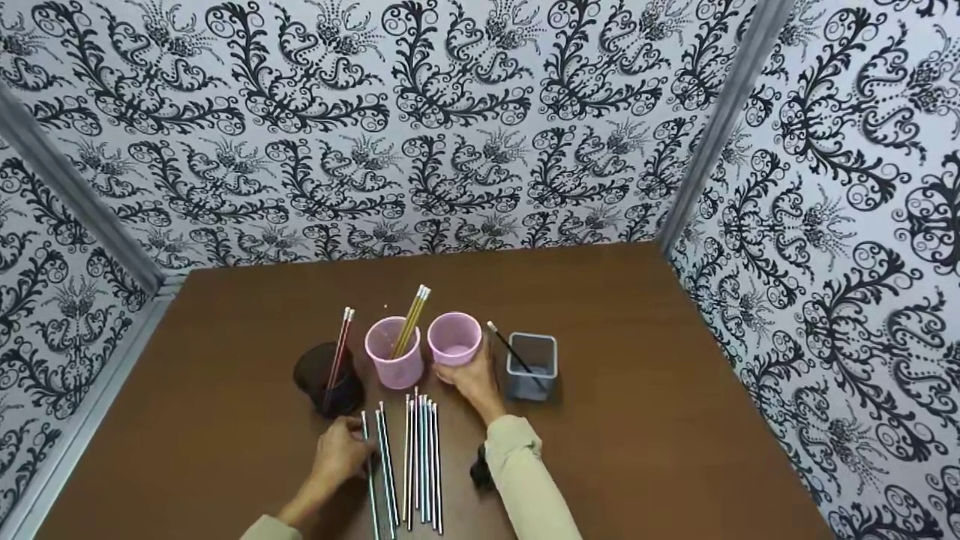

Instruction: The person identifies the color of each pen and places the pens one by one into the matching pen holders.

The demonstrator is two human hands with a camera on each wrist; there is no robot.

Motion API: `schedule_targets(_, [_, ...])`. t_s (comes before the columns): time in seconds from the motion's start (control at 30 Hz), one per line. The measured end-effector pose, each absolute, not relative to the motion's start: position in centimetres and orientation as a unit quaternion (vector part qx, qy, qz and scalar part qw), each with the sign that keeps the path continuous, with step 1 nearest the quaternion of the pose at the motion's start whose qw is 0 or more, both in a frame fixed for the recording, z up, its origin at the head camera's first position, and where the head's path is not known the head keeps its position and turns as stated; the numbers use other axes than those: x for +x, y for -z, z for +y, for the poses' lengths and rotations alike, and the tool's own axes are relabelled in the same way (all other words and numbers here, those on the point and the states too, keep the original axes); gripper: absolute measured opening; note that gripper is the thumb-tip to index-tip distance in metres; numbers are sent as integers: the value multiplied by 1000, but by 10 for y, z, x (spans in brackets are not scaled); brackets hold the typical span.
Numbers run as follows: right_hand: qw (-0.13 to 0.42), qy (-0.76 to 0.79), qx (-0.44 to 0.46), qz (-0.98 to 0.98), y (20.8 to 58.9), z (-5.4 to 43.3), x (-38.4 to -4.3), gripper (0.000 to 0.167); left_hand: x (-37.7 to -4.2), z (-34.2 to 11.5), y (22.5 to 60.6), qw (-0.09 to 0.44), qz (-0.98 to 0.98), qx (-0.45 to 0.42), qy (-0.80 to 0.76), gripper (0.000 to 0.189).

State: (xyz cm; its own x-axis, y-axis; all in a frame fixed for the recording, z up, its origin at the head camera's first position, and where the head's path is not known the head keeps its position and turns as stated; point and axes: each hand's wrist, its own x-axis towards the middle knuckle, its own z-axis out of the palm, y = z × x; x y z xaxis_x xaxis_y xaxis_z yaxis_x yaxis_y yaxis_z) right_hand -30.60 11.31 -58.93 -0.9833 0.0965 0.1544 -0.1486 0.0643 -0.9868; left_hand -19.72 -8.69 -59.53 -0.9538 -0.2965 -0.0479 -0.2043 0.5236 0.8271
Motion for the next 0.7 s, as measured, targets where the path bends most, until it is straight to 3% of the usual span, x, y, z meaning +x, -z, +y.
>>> schedule_targets(0.43, [30, -726, 71, -683, 601, 124, -310, 90, -211, -81, 536, 24, -897, 31, 441, 39])
schedule_targets(0.7, [34, -712, 69, -698, 602, 123, -306, 84, -228, -74, 511, -4, -913, -40, 406, 14])
